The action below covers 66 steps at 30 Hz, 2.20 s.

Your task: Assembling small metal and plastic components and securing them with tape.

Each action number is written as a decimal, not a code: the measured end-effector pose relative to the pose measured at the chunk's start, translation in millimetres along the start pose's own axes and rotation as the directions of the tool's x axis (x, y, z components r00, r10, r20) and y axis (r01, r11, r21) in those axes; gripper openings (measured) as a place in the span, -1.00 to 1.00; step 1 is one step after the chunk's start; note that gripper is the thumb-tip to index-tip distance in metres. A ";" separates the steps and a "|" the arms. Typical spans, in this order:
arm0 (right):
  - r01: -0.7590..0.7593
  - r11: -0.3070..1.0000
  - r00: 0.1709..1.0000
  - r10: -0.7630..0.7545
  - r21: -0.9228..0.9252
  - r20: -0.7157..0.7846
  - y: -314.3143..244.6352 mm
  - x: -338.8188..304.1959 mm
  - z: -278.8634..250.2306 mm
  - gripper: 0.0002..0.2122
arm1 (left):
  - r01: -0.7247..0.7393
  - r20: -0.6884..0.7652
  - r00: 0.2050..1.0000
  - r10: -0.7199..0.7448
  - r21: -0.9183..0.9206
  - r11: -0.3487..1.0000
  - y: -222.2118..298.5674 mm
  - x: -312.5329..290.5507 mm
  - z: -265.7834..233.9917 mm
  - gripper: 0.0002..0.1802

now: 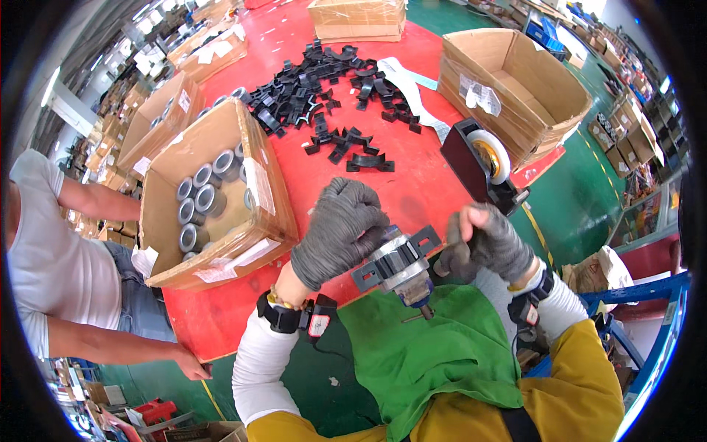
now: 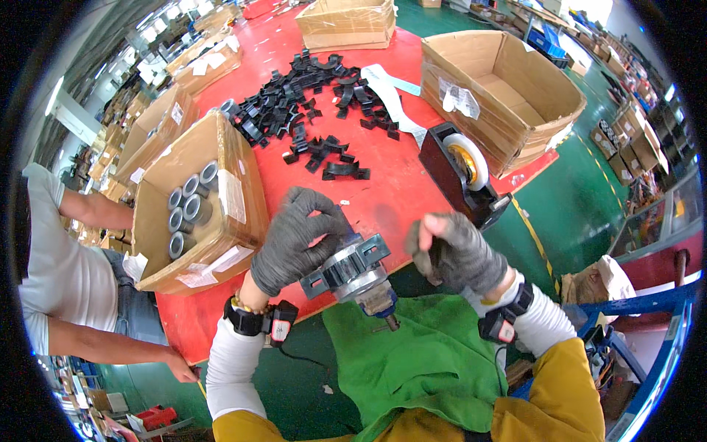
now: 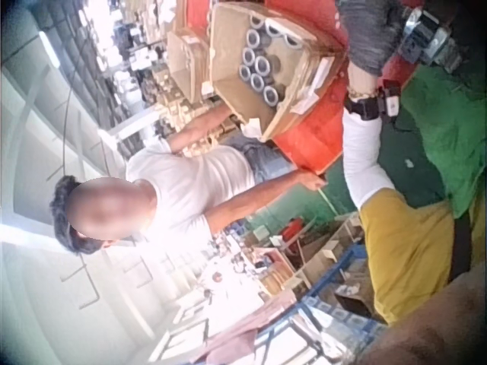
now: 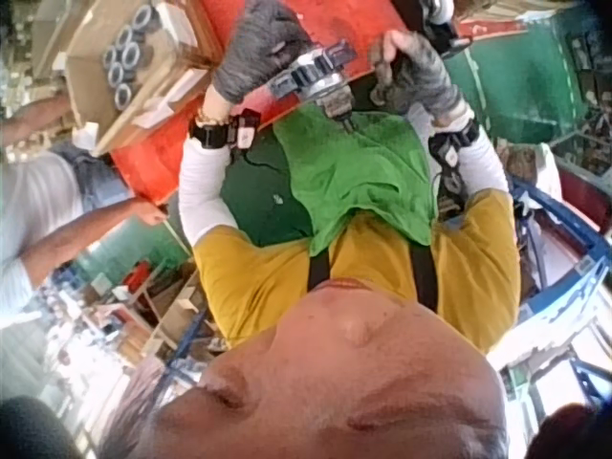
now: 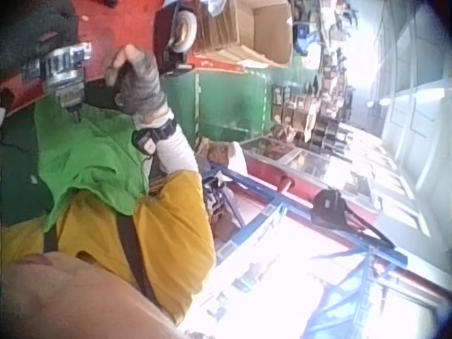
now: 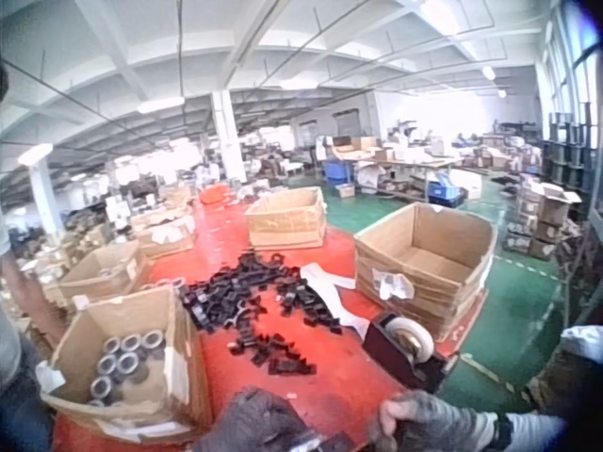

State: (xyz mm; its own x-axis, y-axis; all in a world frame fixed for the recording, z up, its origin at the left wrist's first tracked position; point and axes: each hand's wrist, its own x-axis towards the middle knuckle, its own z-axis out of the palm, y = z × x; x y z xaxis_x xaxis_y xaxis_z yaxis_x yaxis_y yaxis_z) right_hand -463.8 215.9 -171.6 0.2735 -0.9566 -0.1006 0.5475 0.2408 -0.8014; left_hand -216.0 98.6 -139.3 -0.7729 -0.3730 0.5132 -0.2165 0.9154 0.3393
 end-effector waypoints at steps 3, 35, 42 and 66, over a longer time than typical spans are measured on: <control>-0.012 0.922 0.999 -0.004 -0.387 -0.039 -14.8 32.9 9.6 -0.66 | -0.097 0.098 0.993 0.065 0.370 0.924 4.5 0.9 -5.2 -0.78; 0.677 0.009 0.656 -0.460 -0.736 0.598 -22.6 42.2 78.9 -0.87 | 0.504 -0.082 0.840 -0.537 -0.253 0.826 18.9 -51.7 -28.2 -0.55; 0.623 -0.477 0.368 -0.520 -0.620 0.770 11.1 12.7 65.2 -0.76 | 0.522 0.239 0.851 -0.468 -0.488 0.700 45.2 -25.2 -31.6 -0.67; -0.164 0.923 0.972 0.091 0.349 0.218 152.5 -42.1 42.4 -0.79 | 0.362 -0.039 0.880 -0.473 0.699 0.617 116.1 3.2 15.5 -0.49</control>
State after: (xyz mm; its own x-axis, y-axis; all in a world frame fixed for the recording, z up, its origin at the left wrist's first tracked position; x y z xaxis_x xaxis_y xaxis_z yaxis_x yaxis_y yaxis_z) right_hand -358.3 299.9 -264.7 0.4875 -0.8721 -0.0422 0.7361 0.4364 -0.5174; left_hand -252.8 206.0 -110.5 -0.5548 -0.7671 0.3222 -0.8303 0.5350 -0.1560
